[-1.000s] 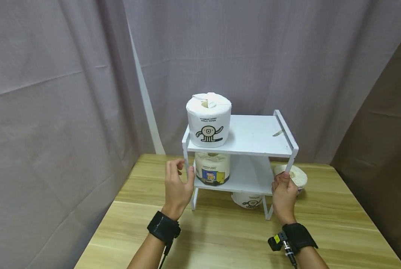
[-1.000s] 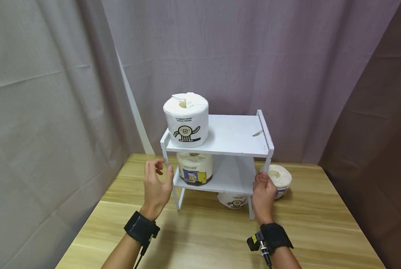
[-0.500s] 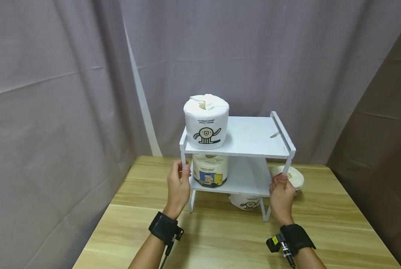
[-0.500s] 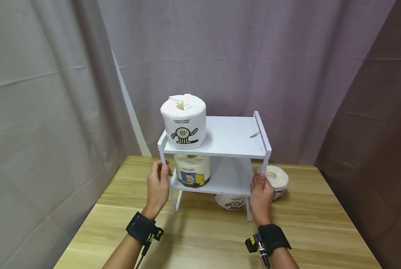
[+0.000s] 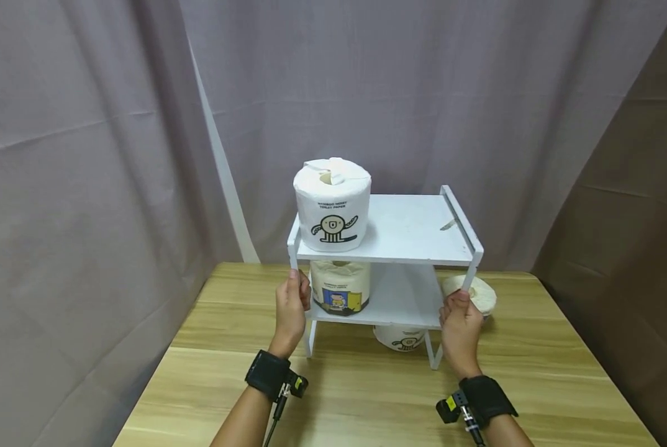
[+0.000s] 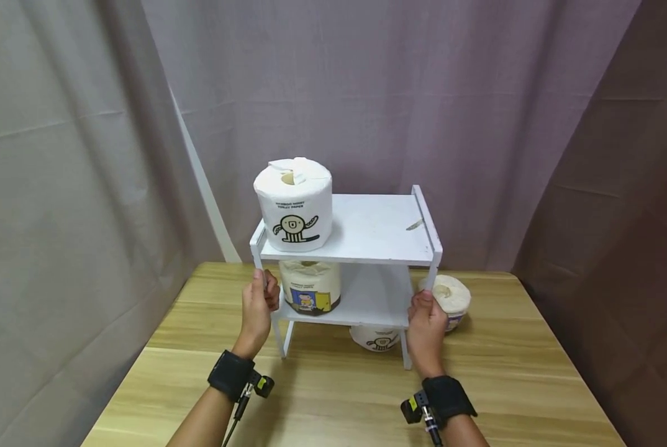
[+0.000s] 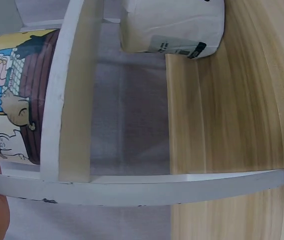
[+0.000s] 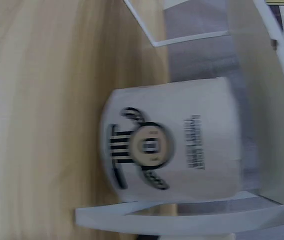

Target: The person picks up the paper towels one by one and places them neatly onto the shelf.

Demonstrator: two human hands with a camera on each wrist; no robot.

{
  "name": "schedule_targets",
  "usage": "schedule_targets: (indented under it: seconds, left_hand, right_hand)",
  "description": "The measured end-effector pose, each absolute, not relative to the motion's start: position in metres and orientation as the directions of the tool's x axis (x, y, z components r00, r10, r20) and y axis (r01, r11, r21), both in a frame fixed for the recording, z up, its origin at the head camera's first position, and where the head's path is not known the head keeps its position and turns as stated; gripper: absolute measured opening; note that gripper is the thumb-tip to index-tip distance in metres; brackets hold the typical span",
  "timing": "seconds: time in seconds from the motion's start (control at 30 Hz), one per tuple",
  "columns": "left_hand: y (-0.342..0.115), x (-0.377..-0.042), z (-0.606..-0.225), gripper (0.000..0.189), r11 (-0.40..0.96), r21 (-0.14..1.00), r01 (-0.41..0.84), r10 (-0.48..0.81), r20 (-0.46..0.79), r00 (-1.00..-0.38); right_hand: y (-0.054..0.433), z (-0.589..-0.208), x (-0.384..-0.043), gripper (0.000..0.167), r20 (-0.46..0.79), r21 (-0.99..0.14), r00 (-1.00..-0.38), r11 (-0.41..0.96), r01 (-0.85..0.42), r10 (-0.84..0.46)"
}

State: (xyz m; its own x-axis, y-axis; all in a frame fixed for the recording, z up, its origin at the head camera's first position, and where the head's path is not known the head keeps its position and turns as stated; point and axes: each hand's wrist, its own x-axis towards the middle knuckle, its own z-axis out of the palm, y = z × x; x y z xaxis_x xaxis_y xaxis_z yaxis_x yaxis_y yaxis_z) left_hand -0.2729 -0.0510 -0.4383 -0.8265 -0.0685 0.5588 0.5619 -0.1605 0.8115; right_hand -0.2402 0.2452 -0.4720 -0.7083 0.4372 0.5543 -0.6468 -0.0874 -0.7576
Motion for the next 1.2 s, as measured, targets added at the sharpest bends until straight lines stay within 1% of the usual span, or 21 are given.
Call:
schedule_targets:
  seconds: [0.13, 0.27, 0.4, 0.6, 0.77, 0.83, 0.97, 1.07, 1.2]
  left_hand:
    - [-0.048, -0.275, -0.441, 0.075, -0.125, 0.798, 0.589, -0.106, 0.580, -0.808]
    - [-0.047, -0.279, -0.442, 0.077, -0.085, 0.794, 0.602, -0.147, 0.587, -0.796]
    - [-0.046, -0.281, -0.445, 0.081, -0.075, 0.796, 0.601, -0.191, 0.580, -0.792]
    - [-0.043, -0.282, -0.448, 0.086, -0.081, 0.812, 0.579, -0.198, 0.556, -0.807]
    - [-0.042, -0.282, -0.448, 0.087, -0.058, 0.807, 0.588, -0.248, 0.559, -0.791]
    - [-0.041, -0.282, -0.448, 0.087, -0.059, 0.805, 0.590, -0.249, 0.560, -0.790]
    - [-0.038, -0.284, -0.448, 0.084, -0.062, 0.810, 0.583, -0.229, 0.557, -0.798]
    - [-0.038, -0.283, -0.447, 0.081, -0.040, 0.807, 0.589, -0.242, 0.564, -0.789]
    - [-0.040, -0.281, -0.448, 0.085, -0.006, 0.809, 0.588, -0.263, 0.566, -0.781]
  right_hand:
    - [0.244, -0.475, -0.239, 0.056, 0.564, -0.764, -0.704, -0.050, -0.643, 0.433]
    - [0.244, -0.472, -0.242, 0.056, 0.564, -0.766, -0.705, -0.046, -0.641, 0.429]
    - [0.243, -0.472, -0.243, 0.058, 0.560, -0.768, -0.707, -0.051, -0.639, 0.432]
    - [0.244, -0.475, -0.241, 0.057, 0.565, -0.757, -0.690, -0.047, -0.651, 0.453]
    - [0.244, -0.477, -0.240, 0.055, 0.574, -0.745, -0.701, -0.085, -0.662, 0.423]
    - [0.245, -0.478, -0.240, 0.055, 0.580, -0.740, -0.697, -0.085, -0.667, 0.421]
    - [0.248, -0.474, -0.242, 0.052, 0.587, -0.742, -0.684, -0.048, -0.668, 0.432]
    - [0.248, -0.473, -0.242, 0.050, 0.578, -0.768, -0.698, -0.008, -0.641, 0.422]
    - [0.246, -0.476, -0.235, 0.050, 0.541, -0.809, -0.727, 0.024, -0.588, 0.423]
